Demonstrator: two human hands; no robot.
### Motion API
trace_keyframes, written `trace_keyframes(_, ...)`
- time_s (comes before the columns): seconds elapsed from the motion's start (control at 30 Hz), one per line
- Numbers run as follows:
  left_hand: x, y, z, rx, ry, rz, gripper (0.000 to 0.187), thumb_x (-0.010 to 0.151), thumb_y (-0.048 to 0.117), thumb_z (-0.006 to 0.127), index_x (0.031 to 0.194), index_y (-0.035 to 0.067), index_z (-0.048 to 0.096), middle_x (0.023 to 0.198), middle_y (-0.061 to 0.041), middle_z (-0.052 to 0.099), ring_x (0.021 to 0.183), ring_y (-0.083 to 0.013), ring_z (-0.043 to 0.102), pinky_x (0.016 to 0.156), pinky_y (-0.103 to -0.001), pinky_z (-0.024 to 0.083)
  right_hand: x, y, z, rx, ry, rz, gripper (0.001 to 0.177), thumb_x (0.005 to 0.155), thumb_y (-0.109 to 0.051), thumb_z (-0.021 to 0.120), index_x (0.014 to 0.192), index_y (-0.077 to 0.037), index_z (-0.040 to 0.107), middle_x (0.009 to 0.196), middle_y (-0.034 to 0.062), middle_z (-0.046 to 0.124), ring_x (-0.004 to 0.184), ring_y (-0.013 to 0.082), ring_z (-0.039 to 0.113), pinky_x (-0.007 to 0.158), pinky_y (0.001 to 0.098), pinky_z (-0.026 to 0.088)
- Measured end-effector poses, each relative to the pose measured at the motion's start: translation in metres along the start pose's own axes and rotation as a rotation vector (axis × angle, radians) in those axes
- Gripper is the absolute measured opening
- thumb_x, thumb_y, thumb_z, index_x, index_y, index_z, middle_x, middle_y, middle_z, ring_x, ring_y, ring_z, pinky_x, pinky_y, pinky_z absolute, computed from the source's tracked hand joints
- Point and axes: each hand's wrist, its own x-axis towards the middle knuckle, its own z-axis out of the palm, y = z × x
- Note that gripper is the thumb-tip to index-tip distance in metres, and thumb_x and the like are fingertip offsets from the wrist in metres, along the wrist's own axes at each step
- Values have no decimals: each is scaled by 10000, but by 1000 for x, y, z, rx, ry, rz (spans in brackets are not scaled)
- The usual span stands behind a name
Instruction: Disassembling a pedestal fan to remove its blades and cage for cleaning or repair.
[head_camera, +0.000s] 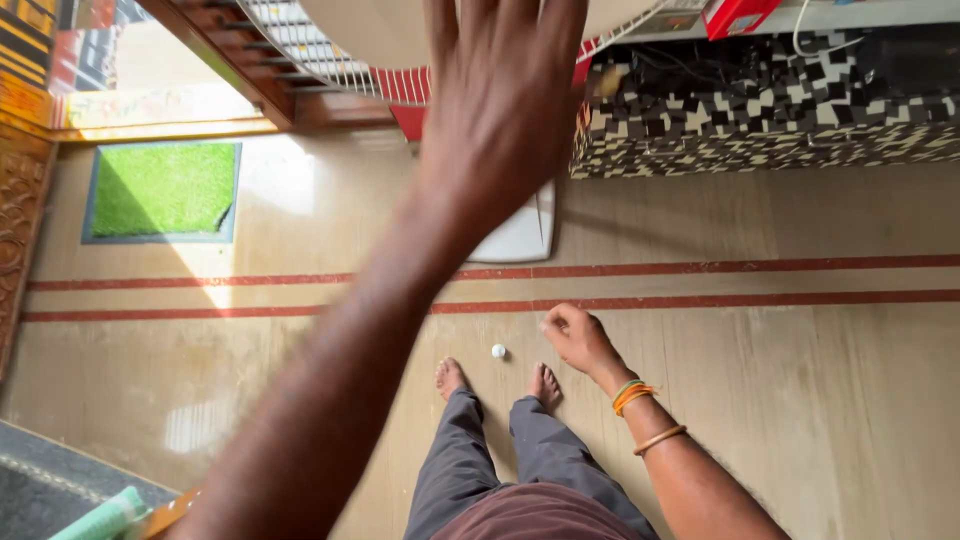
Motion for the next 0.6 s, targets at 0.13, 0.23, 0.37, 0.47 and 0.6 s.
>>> trace_keyframes(0.13,-101,13,71,-161,-188,-206,875,841,278,818,1520,22,330,1474,-229,434,1384,-420,416,1214,-678,181,-9,26,21,-196,-70,102,210,881,-226,744,895,-26,683,790,115,711,708,219,687,671,369,558)
trace_keyframes(0.23,-197,19,124,-367,-634,-459,765,860,218,772,1492,23,387,1369,-207,536,1310,-409,496,1168,-579,323,-16,47,39,-223,-147,215,222,871,-244,741,902,-34,675,795,113,718,733,250,722,694,373,560)
trace_keyframes(0.37,-326,28,179,-515,-808,-632,631,844,163,764,1373,7,458,1323,-234,577,1196,-459,553,965,-537,486,-30,63,64,-281,-167,294,220,874,-237,731,843,-28,670,779,129,726,754,294,716,728,383,557)
trace_keyframes(0.47,-388,31,201,-556,-1045,-730,534,877,153,733,1332,29,484,1327,-207,594,1209,-444,569,975,-537,490,-35,71,84,-283,-117,335,212,858,-231,742,845,-35,663,796,128,732,772,291,720,734,382,556)
trace_keyframes(0.6,-446,27,223,-577,-1171,-803,530,877,145,723,1335,29,480,1287,-228,608,1189,-458,572,953,-541,487,-44,112,122,-159,10,277,215,837,-199,744,855,-24,621,801,121,731,775,241,754,719,363,580)
